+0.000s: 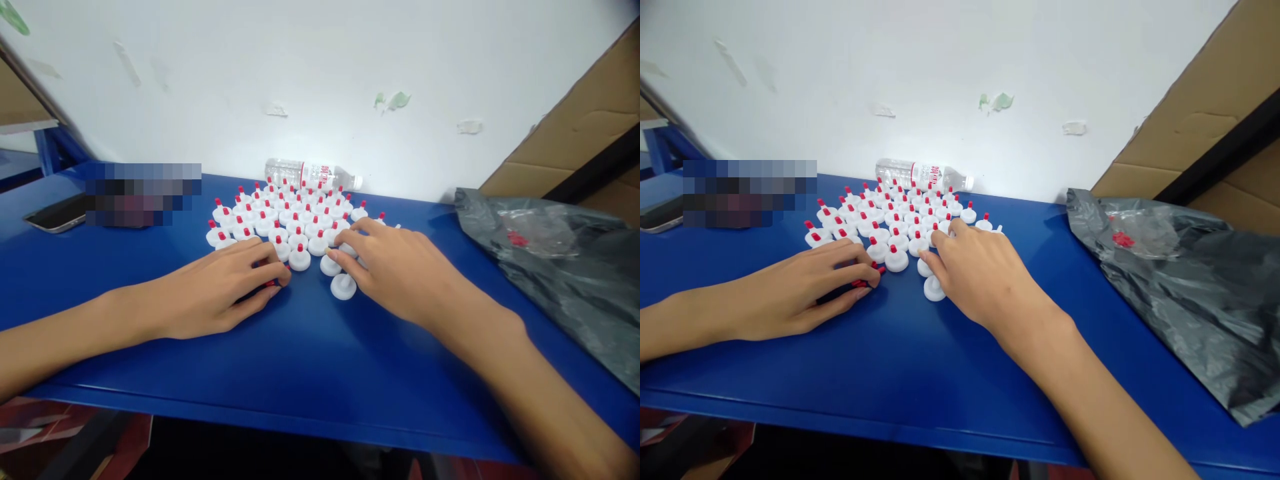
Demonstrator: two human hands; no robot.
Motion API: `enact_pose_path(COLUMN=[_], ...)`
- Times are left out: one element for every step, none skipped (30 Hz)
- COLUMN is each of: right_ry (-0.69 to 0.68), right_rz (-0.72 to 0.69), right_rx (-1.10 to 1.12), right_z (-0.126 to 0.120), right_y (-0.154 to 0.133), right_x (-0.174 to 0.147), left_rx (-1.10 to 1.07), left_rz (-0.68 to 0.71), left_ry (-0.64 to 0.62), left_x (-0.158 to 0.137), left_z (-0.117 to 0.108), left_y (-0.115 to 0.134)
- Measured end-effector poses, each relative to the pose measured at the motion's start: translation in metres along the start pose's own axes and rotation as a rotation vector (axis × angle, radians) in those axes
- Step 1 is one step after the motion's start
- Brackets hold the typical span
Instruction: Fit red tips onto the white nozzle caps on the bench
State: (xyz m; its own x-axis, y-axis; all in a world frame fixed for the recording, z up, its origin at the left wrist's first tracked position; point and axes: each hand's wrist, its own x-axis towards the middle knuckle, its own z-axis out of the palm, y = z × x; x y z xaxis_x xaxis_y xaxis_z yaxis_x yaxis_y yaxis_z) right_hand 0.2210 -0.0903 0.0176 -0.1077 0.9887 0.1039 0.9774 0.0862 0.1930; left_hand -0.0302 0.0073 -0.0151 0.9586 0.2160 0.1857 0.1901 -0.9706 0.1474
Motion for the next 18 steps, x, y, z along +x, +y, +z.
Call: enact_pose_path(right_ry=[-0.002, -0.004, -0.006, -0.008, -0.008, -0.006, -0.004, -0.002, -0.001, 0.001, 0.003, 0.005, 0.008, 0.010, 0.011, 0.010, 0.008, 0.005], right_rz=[-0.002, -0.003, -0.005, -0.008, -0.010, -0.010, -0.010, -0.011, -0.013, -0.014, -0.017, -0.019, -0.020, -0.021, -0.020, -0.019, -0.017, -0.016], right_rx=[0.001, 0.003, 0.005, 0.007, 0.009, 0.010, 0.010, 0.010, 0.009, 0.008, 0.009, 0.010, 0.011, 0.013, 0.015, 0.015, 0.015, 0.015], right_z=[-0.0001, -0.0002, -0.0003, -0.0004, -0.0005, -0.0005, -0.0005, -0.0005, -0.0004, -0.0002, -0.0001, 0.0001, 0.0002, 0.0003, 0.0004, 0.0005, 0.0005, 0.0006], right_y=[0.0000, 0.0000, 0.0001, 0.0002, 0.0002, 0.0003, 0.0004, 0.0005, 0.0006, 0.0006, 0.0007, 0.0007, 0.0007, 0.0006, 0.0006, 0.0005, 0.0005, 0.0004], right_x=[0.0000, 0.0000, -0.0001, -0.0002, -0.0003, -0.0005, -0.0007, -0.0009, -0.0010, -0.0011, -0.0012, -0.0013, -0.0013, -0.0014, -0.0014, -0.0014, -0.0015, -0.0015], left_rx=[0.010, 0.021, 0.030, 0.038, 0.043, 0.046, 0.048, 0.048, 0.048, 0.047, 0.046, 0.045, 0.045, 0.046, 0.046, 0.046, 0.048, 0.048], left_rz=[0.001, 0.003, 0.004, 0.004, 0.004, 0.004, 0.005, 0.007, 0.008, 0.011, 0.013, 0.014, 0.014, 0.013, 0.012, 0.010, 0.008, 0.007], left_ry=[-0.005, -0.009, -0.014, -0.016, -0.017, -0.017, -0.018, -0.018, -0.018, -0.018, -0.018, -0.018, -0.018, -0.018, -0.019, -0.020, -0.021, -0.020], left_x=[0.0002, 0.0005, 0.0007, 0.0009, 0.0010, 0.0011, 0.0012, 0.0011, 0.0009, 0.0007, 0.0003, -0.0001, -0.0005, -0.0008, -0.0010, -0.0012, -0.0012, -0.0012], left_z=[0.0000, -0.0001, -0.0002, -0.0005, -0.0007, -0.0010, -0.0013, -0.0015, -0.0017, -0.0018, -0.0018, -0.0018, -0.0018, -0.0018, -0.0018, -0.0018, -0.0019, -0.0021], left_y=[0.0000, 0.0001, 0.0002, 0.0003, 0.0004, 0.0006, 0.0007, 0.0008, 0.0009, 0.0010, 0.0011, 0.0012, 0.0012, 0.0012, 0.0011, 0.0011, 0.0010, 0.0010])
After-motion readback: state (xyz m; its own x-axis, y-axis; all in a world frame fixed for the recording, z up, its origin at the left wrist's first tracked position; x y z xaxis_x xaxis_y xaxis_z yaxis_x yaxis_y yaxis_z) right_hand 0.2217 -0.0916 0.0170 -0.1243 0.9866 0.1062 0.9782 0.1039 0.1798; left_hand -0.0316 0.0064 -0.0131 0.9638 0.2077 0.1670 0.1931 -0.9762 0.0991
